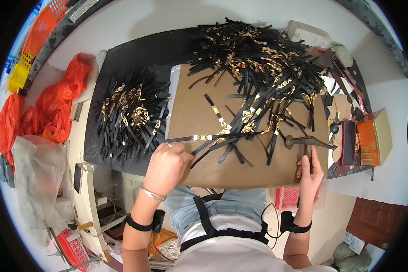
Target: Manually assembling black straps by attaching gold buckles and securing them with a hammer on a workbench.
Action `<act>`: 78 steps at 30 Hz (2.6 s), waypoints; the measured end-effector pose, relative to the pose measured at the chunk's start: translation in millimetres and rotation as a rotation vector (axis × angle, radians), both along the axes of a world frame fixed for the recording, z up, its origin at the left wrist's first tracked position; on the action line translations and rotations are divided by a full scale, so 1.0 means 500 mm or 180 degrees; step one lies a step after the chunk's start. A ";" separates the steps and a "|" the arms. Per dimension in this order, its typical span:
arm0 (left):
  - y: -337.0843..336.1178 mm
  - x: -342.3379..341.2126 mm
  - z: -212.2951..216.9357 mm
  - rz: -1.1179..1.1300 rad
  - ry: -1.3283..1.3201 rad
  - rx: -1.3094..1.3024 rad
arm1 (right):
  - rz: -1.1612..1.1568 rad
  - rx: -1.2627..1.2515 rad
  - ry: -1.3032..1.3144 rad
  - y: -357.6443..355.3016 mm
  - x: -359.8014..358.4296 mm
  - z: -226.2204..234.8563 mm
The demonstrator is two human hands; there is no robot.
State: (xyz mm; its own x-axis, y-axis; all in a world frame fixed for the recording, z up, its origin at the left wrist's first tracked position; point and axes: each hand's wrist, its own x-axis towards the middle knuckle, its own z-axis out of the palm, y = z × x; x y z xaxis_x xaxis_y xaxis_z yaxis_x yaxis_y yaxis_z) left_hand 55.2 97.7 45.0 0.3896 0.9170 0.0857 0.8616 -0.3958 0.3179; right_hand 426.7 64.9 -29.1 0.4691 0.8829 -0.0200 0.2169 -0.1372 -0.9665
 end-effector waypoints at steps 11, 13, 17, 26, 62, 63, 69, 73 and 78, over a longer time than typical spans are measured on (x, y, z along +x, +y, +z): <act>0.090 0.106 -0.079 0.0122 -0.0806 0.0274 | -0.0003 -0.0120 0.0056 -0.011 -0.011 0.013; 0.091 0.104 -0.081 0.0194 -0.0793 0.0235 | -0.0023 -0.0073 0.0106 -0.028 -0.018 0.012; 0.063 0.060 -0.062 0.0429 -0.0907 -0.0354 | 0.0016 -0.0019 0.0298 -0.057 -0.042 0.032; -0.007 -0.050 -0.091 0.1667 -0.2799 -0.2387 | 0.0565 -0.0217 0.0650 -0.057 -0.133 0.080; 0.092 0.074 0.038 0.0282 -0.0999 0.0944 | 0.0409 -0.0284 -0.0067 -0.079 -0.055 0.032; 0.085 0.074 -0.008 0.0128 -0.1065 0.0747 | 0.0361 -0.0386 0.0152 -0.076 -0.063 0.043; 0.043 0.055 -0.092 0.0196 -0.1606 0.0036 | 0.0607 -0.0183 -0.0101 -0.071 -0.078 0.044; 0.035 0.037 -0.098 0.0715 -0.1327 -0.0699 | 0.0660 -0.0197 -0.0286 -0.074 -0.080 0.030; 0.037 0.045 -0.100 0.0746 -0.1040 -0.0665 | 0.0761 -0.0190 -0.0283 -0.073 -0.109 0.058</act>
